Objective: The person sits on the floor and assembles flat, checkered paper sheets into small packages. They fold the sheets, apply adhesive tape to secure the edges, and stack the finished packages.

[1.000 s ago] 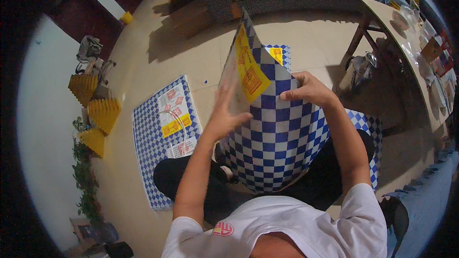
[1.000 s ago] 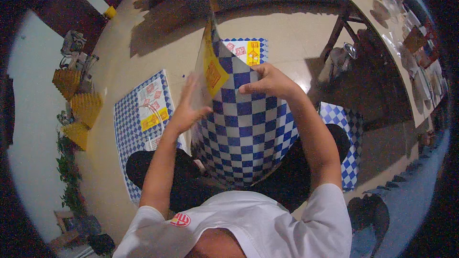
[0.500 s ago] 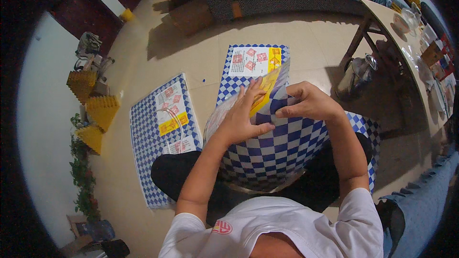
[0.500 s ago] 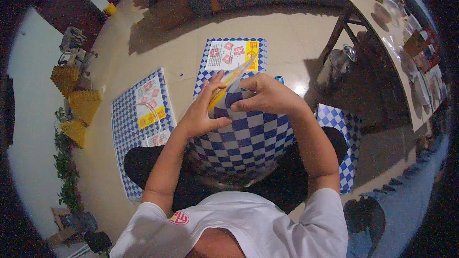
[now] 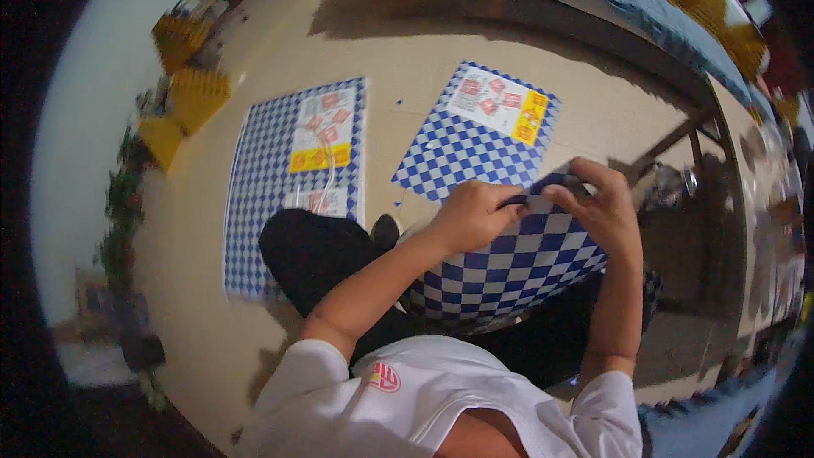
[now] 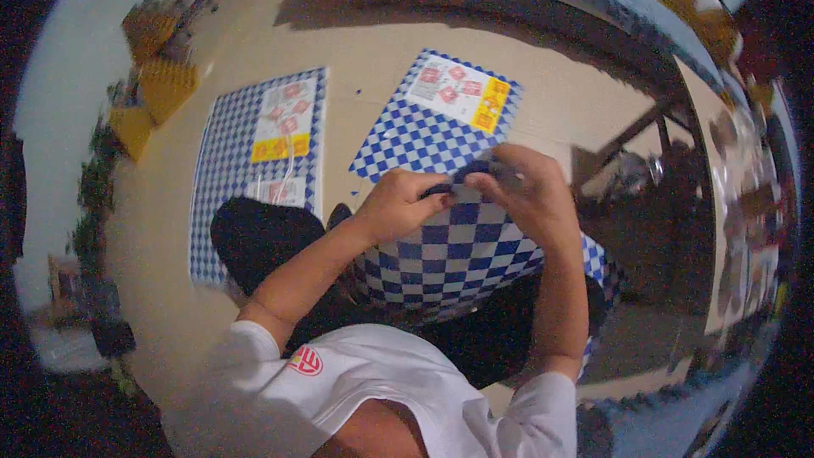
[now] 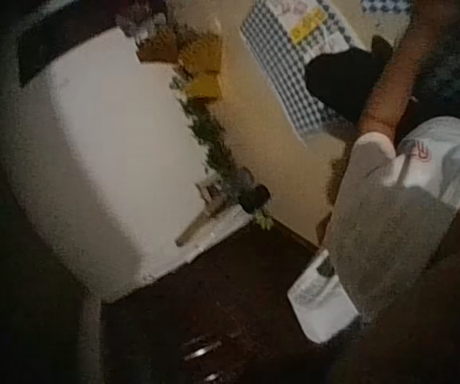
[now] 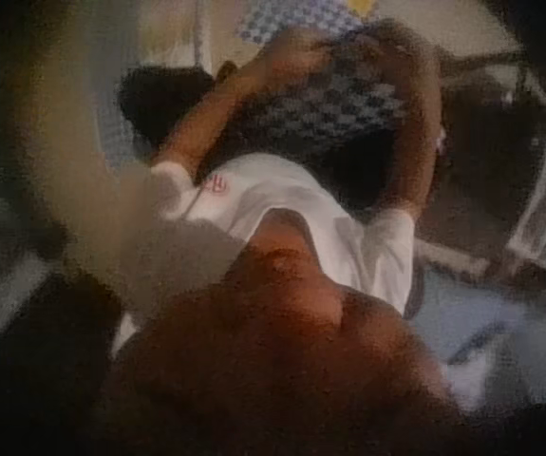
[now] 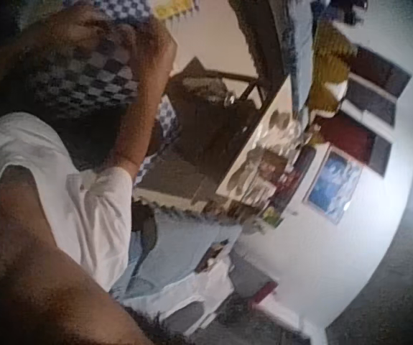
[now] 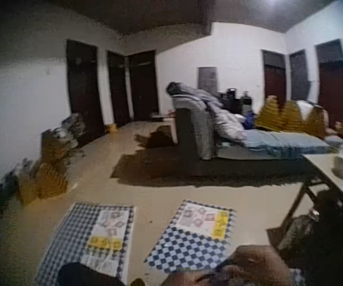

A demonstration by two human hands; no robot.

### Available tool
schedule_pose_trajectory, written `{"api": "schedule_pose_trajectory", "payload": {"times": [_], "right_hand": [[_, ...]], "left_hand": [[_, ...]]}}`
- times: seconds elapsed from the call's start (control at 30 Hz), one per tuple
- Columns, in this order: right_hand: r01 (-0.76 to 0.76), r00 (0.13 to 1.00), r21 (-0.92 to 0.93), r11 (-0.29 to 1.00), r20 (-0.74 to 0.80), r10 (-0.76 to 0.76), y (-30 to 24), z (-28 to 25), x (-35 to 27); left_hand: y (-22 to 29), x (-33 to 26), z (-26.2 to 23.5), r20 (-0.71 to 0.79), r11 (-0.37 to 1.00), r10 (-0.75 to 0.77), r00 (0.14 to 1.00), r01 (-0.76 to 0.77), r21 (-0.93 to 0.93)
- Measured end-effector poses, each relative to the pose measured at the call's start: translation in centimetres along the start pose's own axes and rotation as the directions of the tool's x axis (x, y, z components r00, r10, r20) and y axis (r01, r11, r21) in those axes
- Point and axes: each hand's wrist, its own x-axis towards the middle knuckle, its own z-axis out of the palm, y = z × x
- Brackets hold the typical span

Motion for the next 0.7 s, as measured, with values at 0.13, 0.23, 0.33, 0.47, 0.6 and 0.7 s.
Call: {"api": "schedule_pose_trajectory", "payload": {"times": [0.13,0.23,0.33,0.47,0.6,0.7], "right_hand": [[0.401,0.847,-0.165,0.901,-0.308,-0.434,-0.6,0.4,-0.3],[0.296,0.952,0.027,0.955,-0.086,-0.293,0.4,-0.2,-1.0],[0.330,0.922,0.074,0.941,-0.238,-0.304,-1.2,0.5,-2.0],[0.368,0.839,0.077,0.927,-0.457,-0.295,-1.2,-1.8,-2.3],[0.406,0.766,-0.033,0.913,-0.532,-0.360,-1.8,-3.8,-2.9],[0.316,0.764,-0.117,0.942,-0.557,-0.326,-1.6,-4.9,-3.4]], "left_hand": [[0.8,-1.2,1.2,-0.119,0.997,0.065,0.991,-0.060,0.046],[1.1,-1.8,1.2,-0.243,0.980,0.196,0.950,-0.199,0.012],[-0.7,-3.0,1.3,-0.274,0.972,0.234,0.933,-0.232,0.042],[-3.4,-5.6,0.5,-0.197,0.996,0.086,0.977,-0.080,0.034],[-8.4,-8.3,0.7,-0.231,0.998,0.043,0.972,-0.030,0.061],[-11.2,-10.4,-0.2,-0.259,0.970,-0.151,0.954,0.194,0.150]]}}
